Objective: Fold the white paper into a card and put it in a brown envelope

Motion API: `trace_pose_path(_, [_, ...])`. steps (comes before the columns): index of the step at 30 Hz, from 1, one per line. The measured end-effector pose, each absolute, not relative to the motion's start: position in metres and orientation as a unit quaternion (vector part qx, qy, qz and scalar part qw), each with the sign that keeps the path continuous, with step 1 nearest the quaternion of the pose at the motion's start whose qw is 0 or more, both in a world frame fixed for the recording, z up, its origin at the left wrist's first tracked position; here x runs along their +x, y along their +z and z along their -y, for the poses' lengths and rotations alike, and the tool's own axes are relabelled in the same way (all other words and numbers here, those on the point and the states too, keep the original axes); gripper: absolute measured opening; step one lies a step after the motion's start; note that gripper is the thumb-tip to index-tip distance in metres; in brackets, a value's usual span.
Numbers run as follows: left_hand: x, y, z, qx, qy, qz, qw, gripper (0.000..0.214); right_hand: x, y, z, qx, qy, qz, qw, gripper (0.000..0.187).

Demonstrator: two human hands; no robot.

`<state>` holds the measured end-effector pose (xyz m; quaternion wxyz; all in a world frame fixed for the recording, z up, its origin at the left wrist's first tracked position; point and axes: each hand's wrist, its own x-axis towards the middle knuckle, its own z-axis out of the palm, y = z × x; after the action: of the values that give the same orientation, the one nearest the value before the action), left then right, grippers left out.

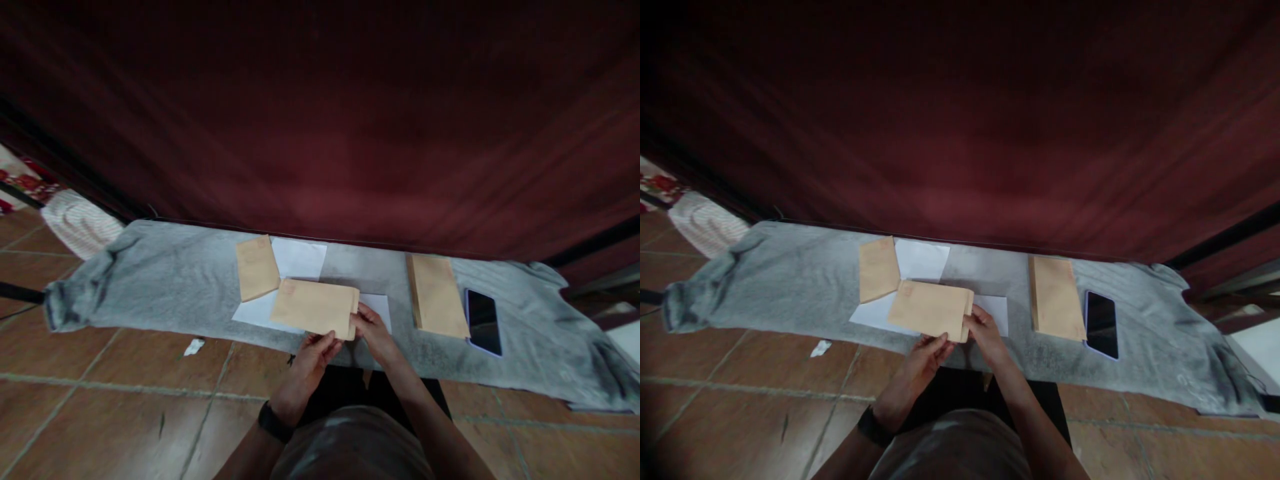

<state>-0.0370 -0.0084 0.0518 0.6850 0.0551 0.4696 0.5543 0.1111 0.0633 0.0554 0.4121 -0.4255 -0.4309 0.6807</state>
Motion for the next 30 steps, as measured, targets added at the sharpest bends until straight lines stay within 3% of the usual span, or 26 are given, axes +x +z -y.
trace_pose_path(3, [-0.033, 0.054, 0.021, 0.188, 0.449, -0.517, 0.704, 0.028, 0.122, 0.053, -0.065, -0.461, 0.569, 0.531, 0.425, 0.026])
trace_pose_path(6, [-0.041, 0.064, 0.019, 0.459, 0.416, -0.598, 0.509, 0.023, 0.134, 0.051, -0.063, -0.509, 0.487, 0.586, 0.4, 0.021])
trace_pose_path(10, [-0.064, 0.083, -0.01, 0.742, 0.267, -0.603, 0.124, 0.091, 0.145, 0.055, -0.057, -0.513, 0.47, 0.606, 0.385, 0.016])
trace_pose_path(13, [-0.078, 0.088, -0.028, 0.806, 0.168, -0.567, -0.001, 0.107, 0.149, 0.059, -0.055, -0.514, 0.463, 0.611, 0.385, 0.015])
trace_pose_path(19, [-0.083, 0.079, -0.03, 0.84, 0.126, -0.527, -0.021, 0.111, 0.151, 0.059, -0.057, -0.51, 0.454, 0.623, 0.382, 0.019])
trace_pose_path(26, [-0.074, 0.069, -0.033, 0.822, 0.154, -0.549, 0.004, 0.112, 0.157, 0.089, -0.052, -0.562, 0.291, 0.629, 0.451, 0.034])
trace_pose_path(30, [-0.066, 0.071, -0.032, 0.835, 0.159, -0.527, -0.003, 0.106, 0.17, 0.109, -0.046, -0.501, 0.479, 0.634, 0.343, 0.038])
